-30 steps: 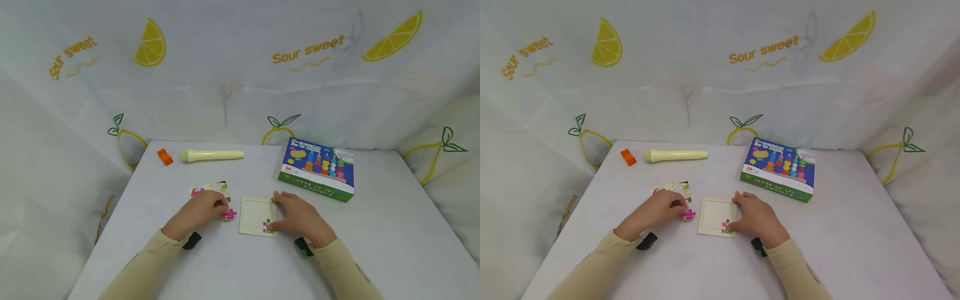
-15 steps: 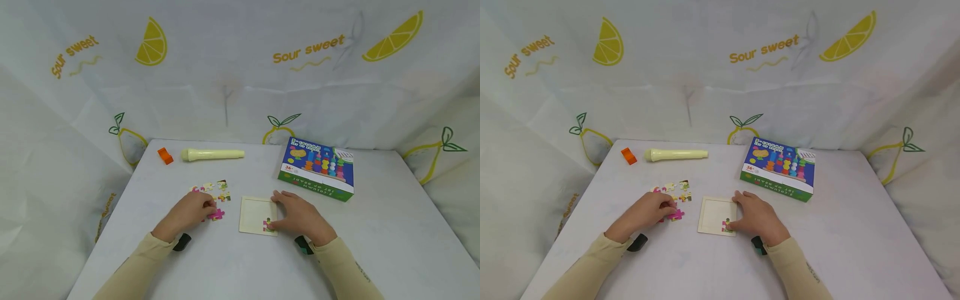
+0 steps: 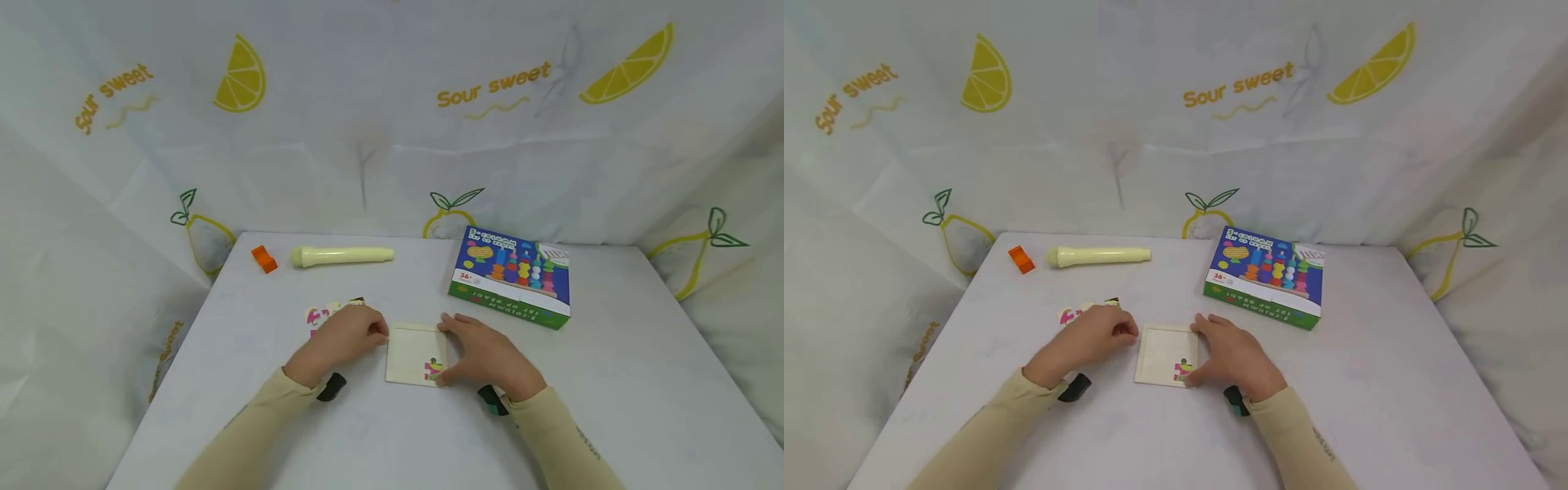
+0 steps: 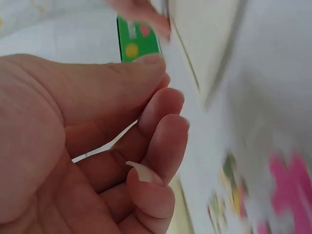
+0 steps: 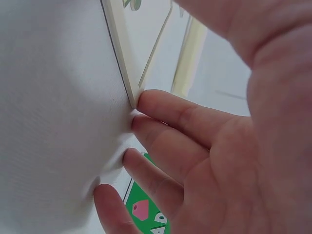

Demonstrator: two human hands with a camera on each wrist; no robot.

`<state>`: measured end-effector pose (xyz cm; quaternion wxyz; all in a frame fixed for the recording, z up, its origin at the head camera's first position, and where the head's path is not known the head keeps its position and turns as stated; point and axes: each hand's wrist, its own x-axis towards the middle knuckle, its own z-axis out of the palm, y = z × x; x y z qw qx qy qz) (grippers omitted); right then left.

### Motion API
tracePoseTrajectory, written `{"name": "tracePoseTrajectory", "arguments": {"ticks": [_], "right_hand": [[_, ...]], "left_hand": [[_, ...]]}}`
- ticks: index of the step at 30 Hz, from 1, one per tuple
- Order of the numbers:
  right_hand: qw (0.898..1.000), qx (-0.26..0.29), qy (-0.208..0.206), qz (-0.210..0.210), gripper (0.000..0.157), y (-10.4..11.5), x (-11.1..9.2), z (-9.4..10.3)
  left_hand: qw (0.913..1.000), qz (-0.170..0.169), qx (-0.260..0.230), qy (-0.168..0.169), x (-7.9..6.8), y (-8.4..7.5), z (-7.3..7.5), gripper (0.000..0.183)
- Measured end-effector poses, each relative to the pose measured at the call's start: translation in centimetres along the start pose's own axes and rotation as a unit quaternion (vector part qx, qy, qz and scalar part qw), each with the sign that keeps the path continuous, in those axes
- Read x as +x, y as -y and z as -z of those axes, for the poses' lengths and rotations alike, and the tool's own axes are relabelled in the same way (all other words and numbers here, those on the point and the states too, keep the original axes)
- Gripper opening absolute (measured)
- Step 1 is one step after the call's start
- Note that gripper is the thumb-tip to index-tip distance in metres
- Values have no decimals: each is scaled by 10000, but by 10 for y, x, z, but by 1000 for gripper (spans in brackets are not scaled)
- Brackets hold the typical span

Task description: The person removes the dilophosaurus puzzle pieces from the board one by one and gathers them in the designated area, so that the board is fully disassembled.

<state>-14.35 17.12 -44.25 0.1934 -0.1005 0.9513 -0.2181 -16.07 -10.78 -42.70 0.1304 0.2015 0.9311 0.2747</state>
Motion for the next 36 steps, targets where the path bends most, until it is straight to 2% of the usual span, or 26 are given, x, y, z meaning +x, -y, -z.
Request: {"name": "tracePoseTrajectory", "arguments": {"ticks": [5,9,13,22,36], "right_hand": [[10000,-4,-40,4,104,-1,-1,-1],[10000,-17,-29,57,107,1,-1,0],[10000,-49,5,60,107,3,0,0],[9996,-271,-18,75,108,3,-2,2],[9994,-298,-67,180,108,2,-3,2]], "left_hand": [[9967,-313,-19,753,23,-32,-27,7],[9941,-391,86,1010,30,-47,-41,13],[9942,-380,138,996,30,-51,-47,21],[9940,-558,213,914,33,-52,-56,17],[9942,-584,320,846,32,-56,-57,15]]}}
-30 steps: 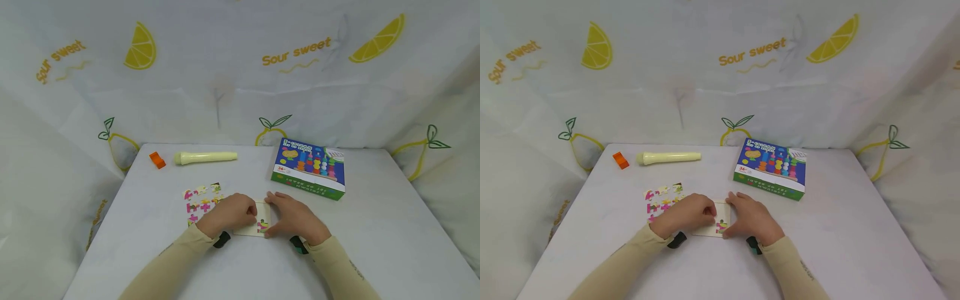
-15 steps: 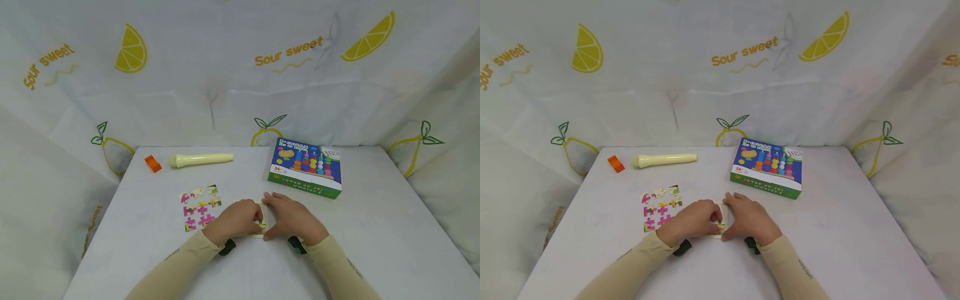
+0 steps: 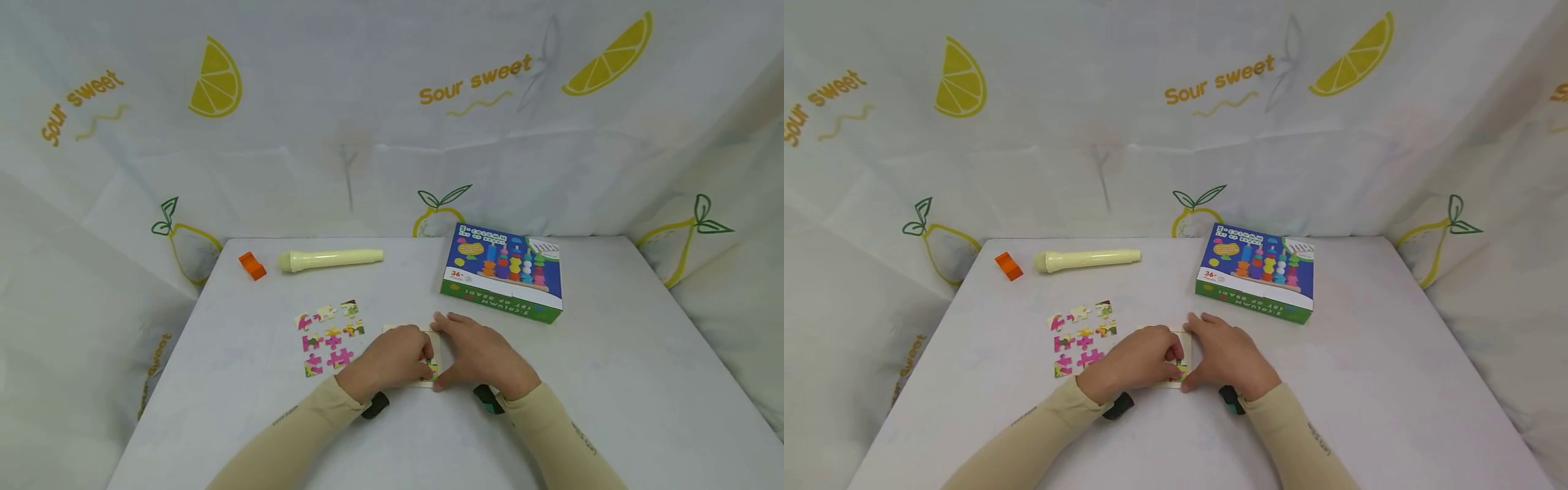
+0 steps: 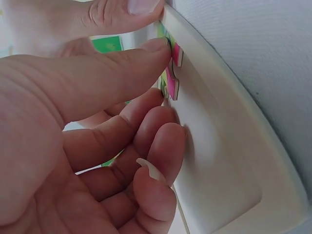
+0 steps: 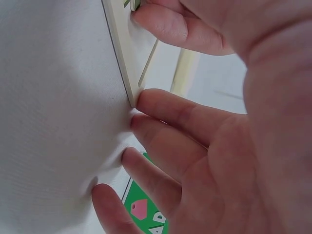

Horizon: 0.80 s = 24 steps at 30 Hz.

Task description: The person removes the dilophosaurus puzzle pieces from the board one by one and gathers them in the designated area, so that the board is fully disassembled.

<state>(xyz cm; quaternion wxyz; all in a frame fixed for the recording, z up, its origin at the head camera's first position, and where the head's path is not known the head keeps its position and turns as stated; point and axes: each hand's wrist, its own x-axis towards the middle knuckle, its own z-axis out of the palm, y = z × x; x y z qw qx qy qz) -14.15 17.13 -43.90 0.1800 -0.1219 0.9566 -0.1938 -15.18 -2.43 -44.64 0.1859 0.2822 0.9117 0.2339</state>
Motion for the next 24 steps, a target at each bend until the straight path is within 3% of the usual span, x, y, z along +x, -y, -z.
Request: {"name": "tracePoseTrajectory", "arguments": {"ticks": [24], "right_hand": [[10000,-9,-2,-44,109,0,2,0]], "left_hand": [[9964,368,-759,-81,-1,-4,2,7]]}}
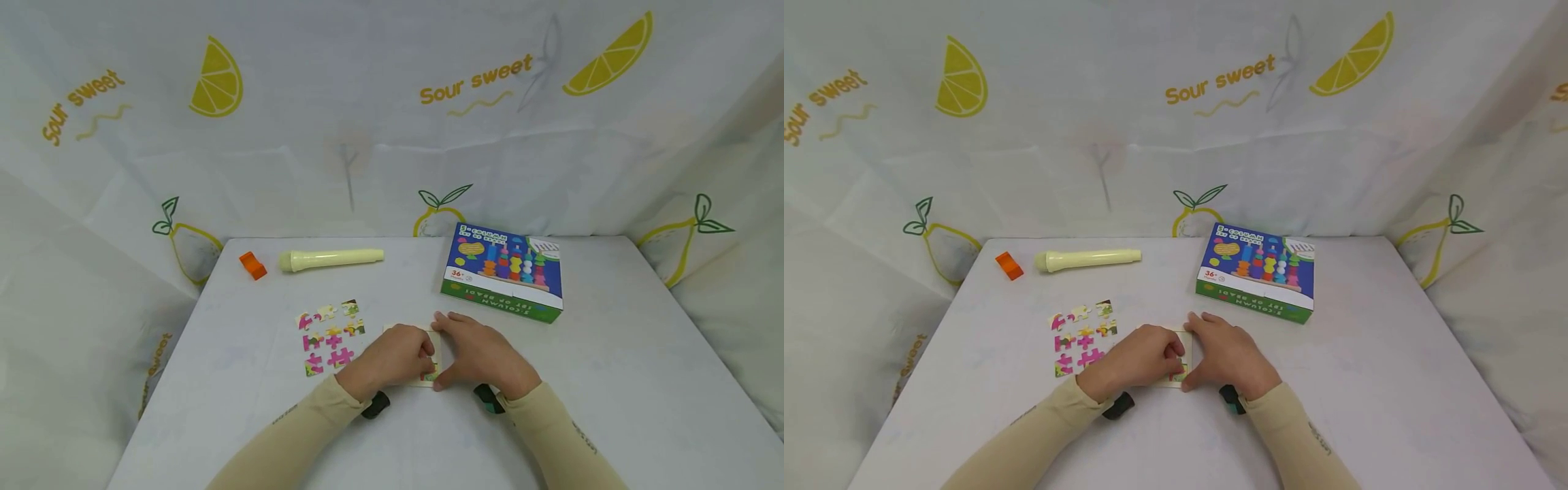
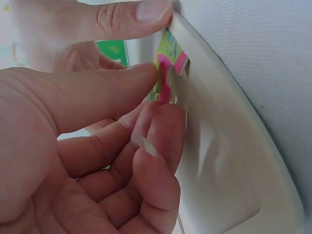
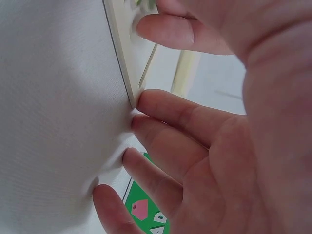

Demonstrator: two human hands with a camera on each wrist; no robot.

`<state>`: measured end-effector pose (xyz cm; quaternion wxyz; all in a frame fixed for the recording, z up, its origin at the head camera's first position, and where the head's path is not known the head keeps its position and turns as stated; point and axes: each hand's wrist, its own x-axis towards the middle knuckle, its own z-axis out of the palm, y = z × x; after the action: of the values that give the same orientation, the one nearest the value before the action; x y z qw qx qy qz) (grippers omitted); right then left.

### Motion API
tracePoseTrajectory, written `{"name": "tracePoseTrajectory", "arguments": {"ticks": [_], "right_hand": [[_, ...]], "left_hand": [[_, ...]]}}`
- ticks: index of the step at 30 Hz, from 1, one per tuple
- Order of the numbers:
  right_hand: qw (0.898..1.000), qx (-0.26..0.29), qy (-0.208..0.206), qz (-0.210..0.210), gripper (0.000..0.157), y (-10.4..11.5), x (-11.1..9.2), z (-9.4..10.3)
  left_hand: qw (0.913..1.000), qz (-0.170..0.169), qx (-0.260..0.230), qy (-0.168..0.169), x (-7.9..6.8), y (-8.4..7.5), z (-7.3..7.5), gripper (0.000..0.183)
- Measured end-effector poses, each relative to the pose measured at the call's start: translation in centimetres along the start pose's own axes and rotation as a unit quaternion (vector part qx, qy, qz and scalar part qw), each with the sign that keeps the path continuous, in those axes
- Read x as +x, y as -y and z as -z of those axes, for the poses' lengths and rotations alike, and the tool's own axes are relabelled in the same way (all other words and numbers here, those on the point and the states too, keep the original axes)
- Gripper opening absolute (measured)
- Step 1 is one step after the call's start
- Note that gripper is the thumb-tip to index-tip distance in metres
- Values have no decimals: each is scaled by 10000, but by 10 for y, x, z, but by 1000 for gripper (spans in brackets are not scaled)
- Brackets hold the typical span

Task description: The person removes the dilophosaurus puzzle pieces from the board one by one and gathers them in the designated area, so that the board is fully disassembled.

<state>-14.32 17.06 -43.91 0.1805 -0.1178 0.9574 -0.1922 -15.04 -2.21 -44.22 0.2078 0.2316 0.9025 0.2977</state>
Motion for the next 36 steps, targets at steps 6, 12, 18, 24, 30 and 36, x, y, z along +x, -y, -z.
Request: {"name": "tracePoseTrajectory", "arguments": {"ticks": [6,12,18,24,30,36], "right_hand": [[10000,12,72,-29,109,3,1,0],[9999,29,91,60,107,5,5,2],[9999,19,152,22,108,4,7,3],[9999,36,151,-53,110,0,6,3],[9999,34,142,8,107,-5,1,3],[9999,102,117,27,107,-6,-1,4]], "left_hand": [[9999,-82,18,-75,0,4,0,8],[9997,-173,-62,-150,-1,9,5,12],[9992,-205,-276,-227,-1,16,15,12],[9973,-65,-474,-551,-13,40,46,12],[9950,266,-505,-823,-34,75,59,9],[9962,189,-389,-758,-39,85,59,9]]}}
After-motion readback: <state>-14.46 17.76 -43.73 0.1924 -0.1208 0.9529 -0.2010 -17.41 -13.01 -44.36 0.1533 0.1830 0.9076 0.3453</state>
